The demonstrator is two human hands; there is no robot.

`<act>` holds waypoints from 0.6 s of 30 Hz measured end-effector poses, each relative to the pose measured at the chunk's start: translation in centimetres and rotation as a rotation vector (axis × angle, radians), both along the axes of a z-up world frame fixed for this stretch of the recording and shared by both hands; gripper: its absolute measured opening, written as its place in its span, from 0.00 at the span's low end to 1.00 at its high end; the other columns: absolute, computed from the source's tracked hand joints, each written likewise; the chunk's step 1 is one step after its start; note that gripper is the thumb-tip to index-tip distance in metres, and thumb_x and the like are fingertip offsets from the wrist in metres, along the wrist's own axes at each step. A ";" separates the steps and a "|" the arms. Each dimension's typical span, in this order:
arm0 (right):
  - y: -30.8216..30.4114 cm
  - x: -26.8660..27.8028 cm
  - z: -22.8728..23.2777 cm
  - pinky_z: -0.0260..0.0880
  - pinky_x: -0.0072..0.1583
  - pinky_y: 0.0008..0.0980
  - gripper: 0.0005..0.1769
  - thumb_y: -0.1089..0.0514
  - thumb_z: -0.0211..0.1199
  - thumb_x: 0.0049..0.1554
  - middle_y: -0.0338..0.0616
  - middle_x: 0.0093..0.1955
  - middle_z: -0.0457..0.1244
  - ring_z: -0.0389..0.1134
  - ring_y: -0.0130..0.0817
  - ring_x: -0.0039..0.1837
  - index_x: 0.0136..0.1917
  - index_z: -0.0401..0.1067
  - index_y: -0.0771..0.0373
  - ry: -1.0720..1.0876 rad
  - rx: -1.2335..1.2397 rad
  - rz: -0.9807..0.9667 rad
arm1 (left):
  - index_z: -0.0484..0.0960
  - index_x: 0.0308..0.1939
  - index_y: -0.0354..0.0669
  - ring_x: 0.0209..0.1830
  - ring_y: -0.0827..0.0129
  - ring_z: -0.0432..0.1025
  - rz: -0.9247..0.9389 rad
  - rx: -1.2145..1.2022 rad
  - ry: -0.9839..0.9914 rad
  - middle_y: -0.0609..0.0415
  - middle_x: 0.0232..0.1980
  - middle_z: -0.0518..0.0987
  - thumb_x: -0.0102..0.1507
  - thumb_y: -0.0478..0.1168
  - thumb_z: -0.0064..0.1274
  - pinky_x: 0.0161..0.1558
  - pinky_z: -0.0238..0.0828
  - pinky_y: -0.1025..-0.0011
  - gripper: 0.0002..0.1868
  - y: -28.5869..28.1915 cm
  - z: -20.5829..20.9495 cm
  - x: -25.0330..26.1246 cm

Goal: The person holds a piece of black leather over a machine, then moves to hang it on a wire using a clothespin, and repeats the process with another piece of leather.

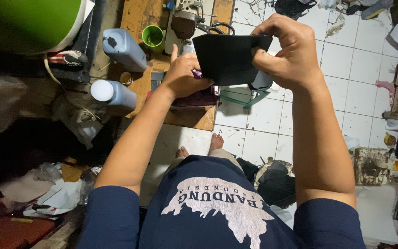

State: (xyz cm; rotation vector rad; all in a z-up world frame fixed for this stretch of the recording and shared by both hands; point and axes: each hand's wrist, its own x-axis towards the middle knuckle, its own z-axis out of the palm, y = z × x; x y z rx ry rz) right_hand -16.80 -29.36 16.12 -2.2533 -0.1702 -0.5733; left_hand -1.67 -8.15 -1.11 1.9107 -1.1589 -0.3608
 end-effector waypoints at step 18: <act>-3.2 -6.6 -1.4 0.57 0.49 0.23 0.10 0.71 0.62 0.50 0.39 0.43 0.64 0.60 0.24 0.46 0.47 0.71 0.66 0.032 0.392 -0.206 | 0.87 0.40 0.60 0.54 0.66 0.76 -0.229 -0.111 -0.120 0.62 0.47 0.85 0.54 0.61 0.60 0.71 0.18 0.26 0.17 -1.2 4.2 -2.6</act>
